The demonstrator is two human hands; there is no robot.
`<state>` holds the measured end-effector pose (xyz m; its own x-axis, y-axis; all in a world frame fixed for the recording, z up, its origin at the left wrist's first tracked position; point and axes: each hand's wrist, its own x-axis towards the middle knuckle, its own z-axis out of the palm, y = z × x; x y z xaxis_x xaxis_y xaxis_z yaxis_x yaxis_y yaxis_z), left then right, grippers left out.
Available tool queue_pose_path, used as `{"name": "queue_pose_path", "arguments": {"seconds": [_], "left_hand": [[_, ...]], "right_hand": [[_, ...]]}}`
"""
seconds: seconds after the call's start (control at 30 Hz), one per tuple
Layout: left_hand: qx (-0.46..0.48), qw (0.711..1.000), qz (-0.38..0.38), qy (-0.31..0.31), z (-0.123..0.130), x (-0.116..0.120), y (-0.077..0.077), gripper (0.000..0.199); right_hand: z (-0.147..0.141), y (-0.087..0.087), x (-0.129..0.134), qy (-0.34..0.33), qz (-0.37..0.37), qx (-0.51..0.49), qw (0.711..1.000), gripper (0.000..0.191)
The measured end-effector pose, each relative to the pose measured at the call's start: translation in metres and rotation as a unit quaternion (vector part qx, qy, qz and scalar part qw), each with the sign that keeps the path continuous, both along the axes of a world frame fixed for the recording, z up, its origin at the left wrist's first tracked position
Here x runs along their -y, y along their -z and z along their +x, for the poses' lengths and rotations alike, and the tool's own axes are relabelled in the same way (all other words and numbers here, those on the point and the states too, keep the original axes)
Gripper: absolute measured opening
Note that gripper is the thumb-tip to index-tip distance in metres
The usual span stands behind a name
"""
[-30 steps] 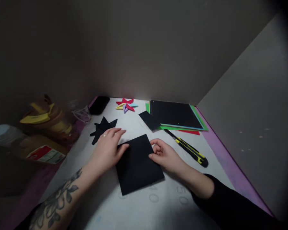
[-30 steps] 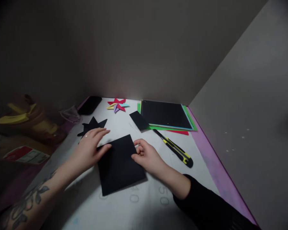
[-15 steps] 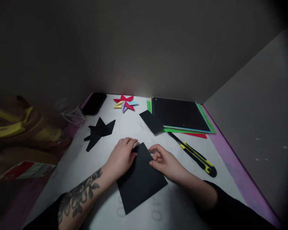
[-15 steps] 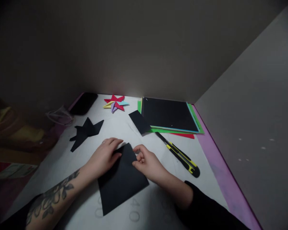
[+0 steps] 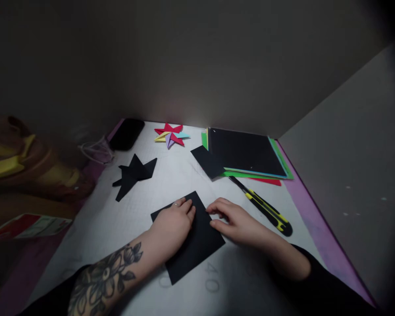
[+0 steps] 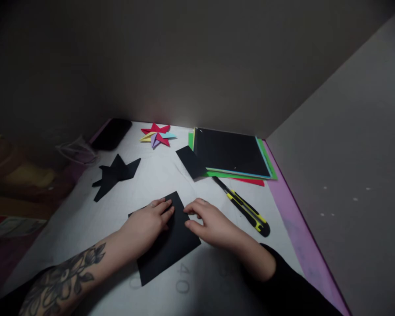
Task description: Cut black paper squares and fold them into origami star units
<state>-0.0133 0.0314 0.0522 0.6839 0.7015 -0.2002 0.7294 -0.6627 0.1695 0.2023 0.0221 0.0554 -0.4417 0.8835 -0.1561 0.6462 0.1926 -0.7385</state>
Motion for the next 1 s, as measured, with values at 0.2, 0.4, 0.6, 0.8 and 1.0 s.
{"name": "queue_pose_path", "arguments": {"seconds": [0.2, 0.4, 0.6, 0.8, 1.0], "left_hand": [[0.008, 1.0, -0.008, 0.01, -0.001, -0.002, -0.002, 0.04], [0.027, 0.999, -0.014, -0.028, -0.001, -0.002, -0.008, 0.037], [0.064, 0.996, -0.026, -0.053, -0.005, -0.006, -0.007, 0.04], [0.104, 0.992, -0.051, -0.058, -0.007, -0.007, -0.006, 0.044], [0.146, 0.981, -0.067, -0.105, -0.007, -0.01, -0.005, 0.039]], "right_hand": [[-0.003, 0.004, 0.002, -0.035, -0.007, 0.045, 0.998, 0.009], [-0.004, -0.001, 0.002, -0.03, -0.017, 0.031, 0.999, 0.009], [0.0, -0.007, 0.003, -0.043, -0.056, 0.002, 0.997, 0.019], [0.003, -0.005, 0.004, -0.052, -0.072, 0.001, 0.996, 0.034], [0.003, -0.007, 0.004, -0.055, -0.066, -0.004, 0.996, 0.035]]}}
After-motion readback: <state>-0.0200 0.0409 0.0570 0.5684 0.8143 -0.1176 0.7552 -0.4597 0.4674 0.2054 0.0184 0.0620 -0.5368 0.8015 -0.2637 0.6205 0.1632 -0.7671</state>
